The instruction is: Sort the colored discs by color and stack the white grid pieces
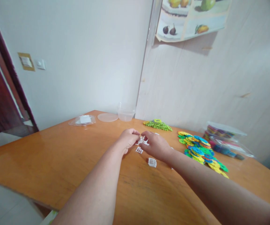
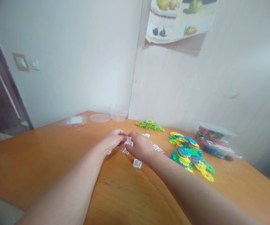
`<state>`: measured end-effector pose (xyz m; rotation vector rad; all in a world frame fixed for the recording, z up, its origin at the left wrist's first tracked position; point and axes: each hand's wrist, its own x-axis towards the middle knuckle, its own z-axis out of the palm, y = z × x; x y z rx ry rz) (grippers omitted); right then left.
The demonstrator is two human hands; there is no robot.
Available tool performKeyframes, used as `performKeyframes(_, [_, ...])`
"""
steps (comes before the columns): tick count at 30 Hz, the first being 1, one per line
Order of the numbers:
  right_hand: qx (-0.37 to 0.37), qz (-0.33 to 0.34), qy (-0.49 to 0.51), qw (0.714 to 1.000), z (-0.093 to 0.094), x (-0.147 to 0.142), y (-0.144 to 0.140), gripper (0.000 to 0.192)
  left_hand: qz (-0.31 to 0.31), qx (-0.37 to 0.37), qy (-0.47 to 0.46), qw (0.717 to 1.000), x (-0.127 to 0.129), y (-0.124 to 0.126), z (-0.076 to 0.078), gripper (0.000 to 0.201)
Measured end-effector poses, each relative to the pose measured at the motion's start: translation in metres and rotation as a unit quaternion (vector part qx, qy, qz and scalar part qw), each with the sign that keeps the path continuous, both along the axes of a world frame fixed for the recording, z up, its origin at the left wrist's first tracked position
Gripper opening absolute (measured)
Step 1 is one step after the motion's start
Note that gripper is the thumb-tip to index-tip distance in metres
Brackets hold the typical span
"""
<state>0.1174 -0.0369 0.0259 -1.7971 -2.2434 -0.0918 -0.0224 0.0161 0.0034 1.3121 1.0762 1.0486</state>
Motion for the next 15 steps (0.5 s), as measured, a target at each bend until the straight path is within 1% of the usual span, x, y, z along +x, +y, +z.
performKeyframes(2, [-0.002,-0.045,0.020,0.999,0.000,-0.001,0.000,0.042,0.006,0.006,0.001,1.000,0.001,0.000,0.000,0.025])
performKeyframes(5, [-0.015,-0.091,0.019,0.996,0.000,-0.001,0.001,0.040,-0.006,0.013,-0.002,1.000,0.003,0.000,0.000,0.029])
performKeyframes(7, [-0.027,-0.102,0.032,0.994,0.000,0.002,0.003,0.036,-0.020,0.016,-0.007,1.000,0.003,-0.002,0.000,0.031])
performKeyframes(11, [-0.059,-0.107,0.096,0.988,0.002,0.010,0.004,0.032,-0.041,0.012,-0.017,0.999,0.005,-0.006,0.003,0.033])
performKeyframes(13, [-0.062,-0.113,0.096,0.987,0.004,0.012,0.000,0.030,-0.054,0.010,-0.022,0.998,0.007,-0.009,0.004,0.032])
performKeyframes(15, [-0.054,-0.120,0.067,0.989,0.006,0.013,-0.006,0.028,-0.067,0.009,-0.026,0.997,0.008,-0.011,0.004,0.031])
